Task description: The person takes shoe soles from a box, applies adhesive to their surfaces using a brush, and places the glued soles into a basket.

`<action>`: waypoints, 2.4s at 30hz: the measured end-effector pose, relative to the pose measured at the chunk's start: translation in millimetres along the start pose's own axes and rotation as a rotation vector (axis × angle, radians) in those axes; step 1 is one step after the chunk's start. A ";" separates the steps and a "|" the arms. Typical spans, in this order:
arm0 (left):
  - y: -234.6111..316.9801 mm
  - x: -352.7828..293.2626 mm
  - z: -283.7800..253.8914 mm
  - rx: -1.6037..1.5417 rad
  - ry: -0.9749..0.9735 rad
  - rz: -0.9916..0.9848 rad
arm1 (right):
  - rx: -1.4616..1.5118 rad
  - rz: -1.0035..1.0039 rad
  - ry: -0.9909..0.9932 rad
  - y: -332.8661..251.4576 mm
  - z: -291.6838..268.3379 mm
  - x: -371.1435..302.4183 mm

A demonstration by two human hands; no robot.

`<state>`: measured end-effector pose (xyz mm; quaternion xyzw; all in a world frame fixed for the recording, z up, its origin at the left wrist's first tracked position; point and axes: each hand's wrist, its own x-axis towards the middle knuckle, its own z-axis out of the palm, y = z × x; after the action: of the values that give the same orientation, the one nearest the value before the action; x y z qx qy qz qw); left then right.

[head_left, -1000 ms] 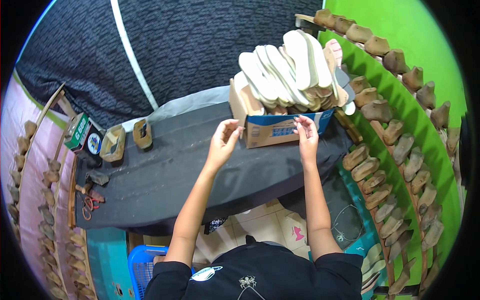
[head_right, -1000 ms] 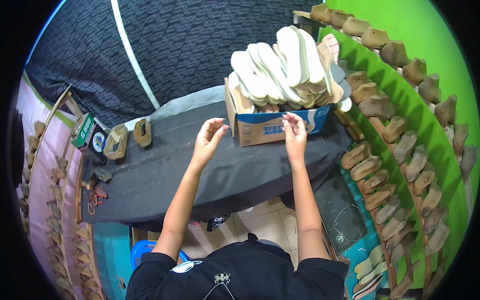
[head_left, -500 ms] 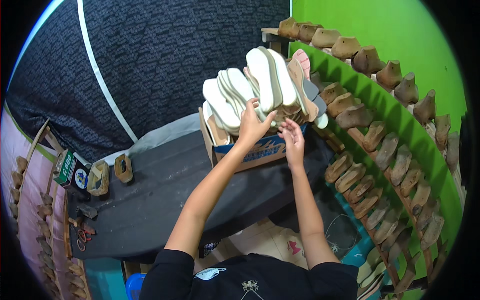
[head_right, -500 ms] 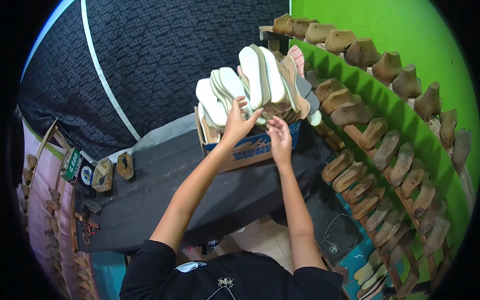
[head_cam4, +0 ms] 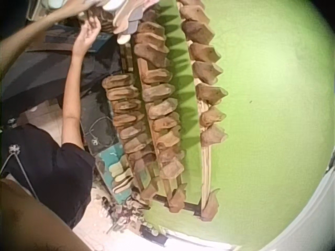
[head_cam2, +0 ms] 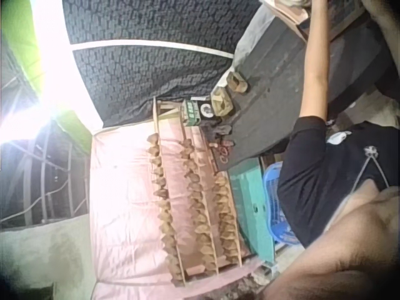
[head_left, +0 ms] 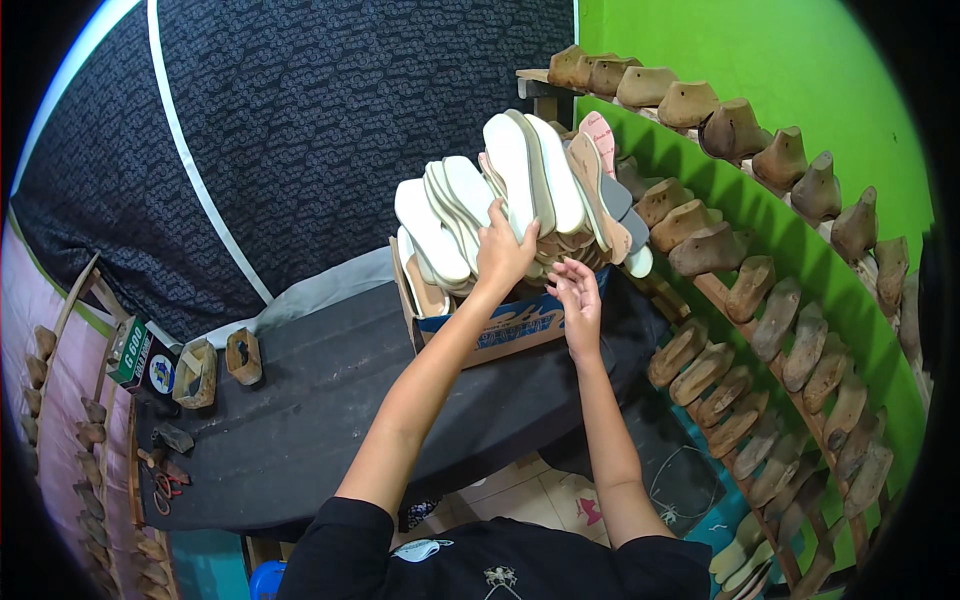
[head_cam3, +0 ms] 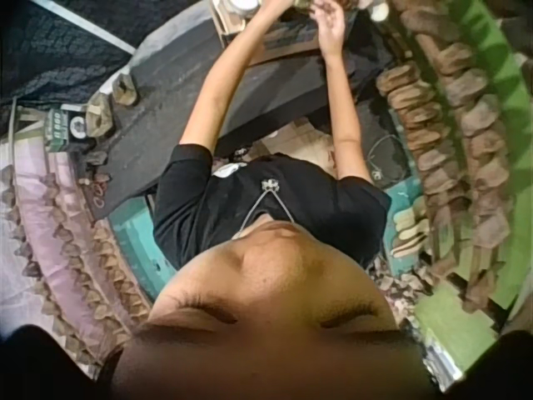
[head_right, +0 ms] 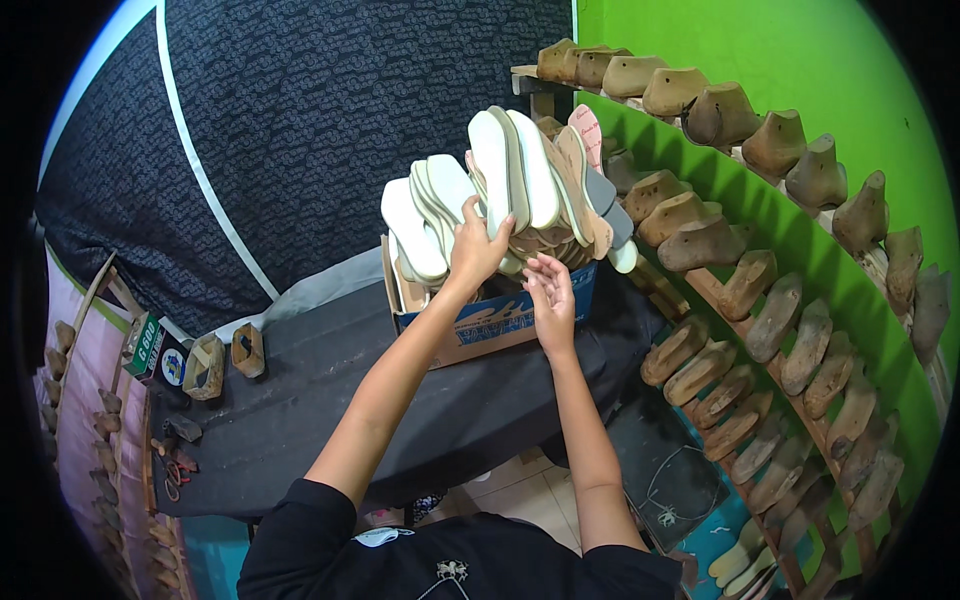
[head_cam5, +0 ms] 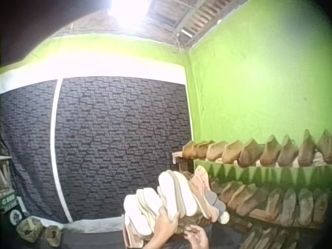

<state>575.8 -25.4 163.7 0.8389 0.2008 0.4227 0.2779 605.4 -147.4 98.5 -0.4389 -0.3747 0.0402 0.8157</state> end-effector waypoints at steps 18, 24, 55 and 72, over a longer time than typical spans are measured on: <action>-42.9 -34.6 -127.1 -1.131 -0.184 -0.322 | 0.163 0.089 -0.180 -7.1 72.1 -19.7; -80.6 -89.3 -182.3 -1.101 -0.159 -0.281 | 0.241 0.238 -0.379 13.6 140.9 -48.1; -286.2 -278.4 -395.5 -1.267 0.374 -0.407 | 0.100 0.305 -0.943 155.3 330.1 -183.0; -367.4 -287.5 -470.6 -0.517 -0.051 -1.274 | -0.333 0.060 -1.344 176.1 360.5 -107.6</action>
<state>-9.5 230.7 -12.1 0.4738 0.5410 0.1913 0.6680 341.6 165.0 25.5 -0.4483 -0.7876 0.2680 0.3270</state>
